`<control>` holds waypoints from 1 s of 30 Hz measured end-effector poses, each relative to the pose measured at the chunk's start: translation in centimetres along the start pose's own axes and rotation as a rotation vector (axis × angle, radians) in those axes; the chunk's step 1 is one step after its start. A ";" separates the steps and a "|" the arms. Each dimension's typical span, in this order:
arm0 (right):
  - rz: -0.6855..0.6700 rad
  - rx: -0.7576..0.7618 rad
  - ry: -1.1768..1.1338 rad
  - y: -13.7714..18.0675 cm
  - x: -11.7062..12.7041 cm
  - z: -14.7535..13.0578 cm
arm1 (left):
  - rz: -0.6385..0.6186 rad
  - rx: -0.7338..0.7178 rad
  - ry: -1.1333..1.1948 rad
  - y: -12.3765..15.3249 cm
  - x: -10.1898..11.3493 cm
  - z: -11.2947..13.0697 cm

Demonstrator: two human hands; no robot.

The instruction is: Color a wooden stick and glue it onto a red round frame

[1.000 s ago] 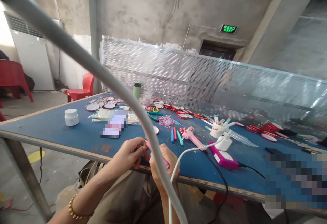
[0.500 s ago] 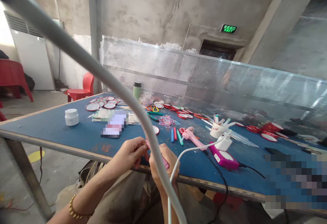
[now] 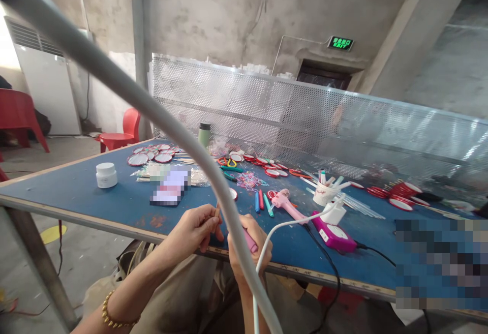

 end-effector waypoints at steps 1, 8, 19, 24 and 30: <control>0.000 -0.003 0.001 0.0 0.0 0.0 | -0.001 -0.001 0.002 0.0 0.0 0.0; -0.025 -0.006 -0.007 -0.1 -0.2 0.1 | -0.002 -0.003 -0.007 -0.1 0.0 -0.1; -0.030 -0.020 0.005 -0.1 -0.3 0.3 | 0.003 -0.006 0.010 0.0 0.0 0.0; 0.001 -0.006 -0.003 0.0 0.0 0.2 | -0.001 -0.010 0.012 -0.1 0.0 0.0; -0.048 0.004 -0.001 -0.1 -0.5 0.2 | -0.004 -0.008 0.002 0.0 0.0 -0.1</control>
Point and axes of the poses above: each hand's wrist, its own y-axis away from the middle knuckle, its own x-axis out of the back of the hand, z = x × y, the point moved 7 cm from there along -y, towards the middle knuckle, and after that the axes turned 10 degrees about -x, right-handed, at the moved point
